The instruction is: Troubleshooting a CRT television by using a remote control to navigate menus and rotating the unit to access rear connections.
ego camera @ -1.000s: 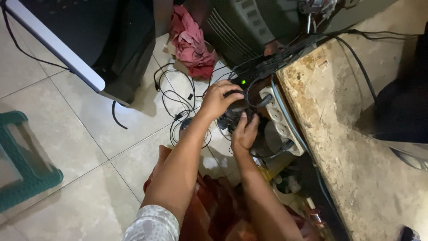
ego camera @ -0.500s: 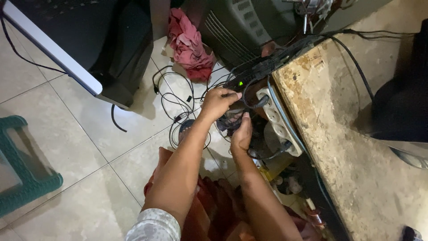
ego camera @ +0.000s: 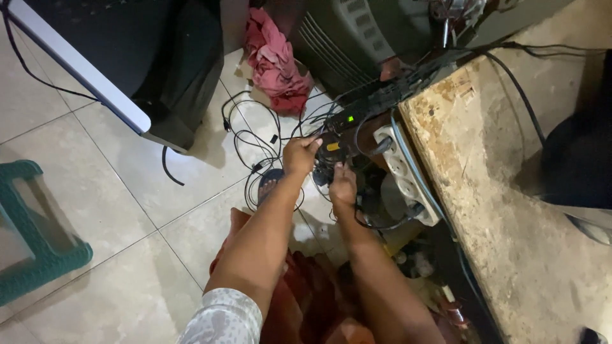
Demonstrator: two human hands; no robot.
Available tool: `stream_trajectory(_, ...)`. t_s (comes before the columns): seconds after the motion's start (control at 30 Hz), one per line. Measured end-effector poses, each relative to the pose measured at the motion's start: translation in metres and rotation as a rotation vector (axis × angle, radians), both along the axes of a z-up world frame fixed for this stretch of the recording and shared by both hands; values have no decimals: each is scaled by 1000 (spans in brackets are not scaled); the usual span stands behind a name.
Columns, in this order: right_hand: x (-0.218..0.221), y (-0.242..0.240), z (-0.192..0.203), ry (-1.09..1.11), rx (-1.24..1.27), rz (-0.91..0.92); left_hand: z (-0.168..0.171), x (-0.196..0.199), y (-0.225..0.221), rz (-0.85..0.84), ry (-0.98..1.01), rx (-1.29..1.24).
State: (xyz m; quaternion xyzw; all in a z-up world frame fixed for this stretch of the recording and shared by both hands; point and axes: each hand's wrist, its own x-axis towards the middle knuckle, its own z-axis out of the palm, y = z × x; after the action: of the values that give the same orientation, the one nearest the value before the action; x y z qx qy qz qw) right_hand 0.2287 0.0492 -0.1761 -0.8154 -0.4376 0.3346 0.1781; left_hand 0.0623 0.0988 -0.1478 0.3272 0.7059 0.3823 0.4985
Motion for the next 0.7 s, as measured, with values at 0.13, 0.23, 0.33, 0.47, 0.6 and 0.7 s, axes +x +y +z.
stream_trajectory(0.13, -6, -34, 17, -64, 397, 326, -58, -16, 20, -145, -119, -32)
stream_trajectory(0.23, -41, -97, 84, 11, 254, 404, -65, -82, 9, -103, -379, -111)
stream_trajectory(0.33, -34, -168, 89, -15, 49, 544, -112, -136, -15, -90, -153, -105)
stream_trajectory(0.47, -10, -216, 112, 185, 94, 700, -255, -126, -103, -560, 457, -56)
stream_trajectory(0.6, 50, -248, 106, 220, -206, 526, -289, -77, -175, -714, 600, 112)
stream_trajectory(0.7, 76, -246, 119, 64, -205, 485, -300, -56, -189, -983, 882, 7)
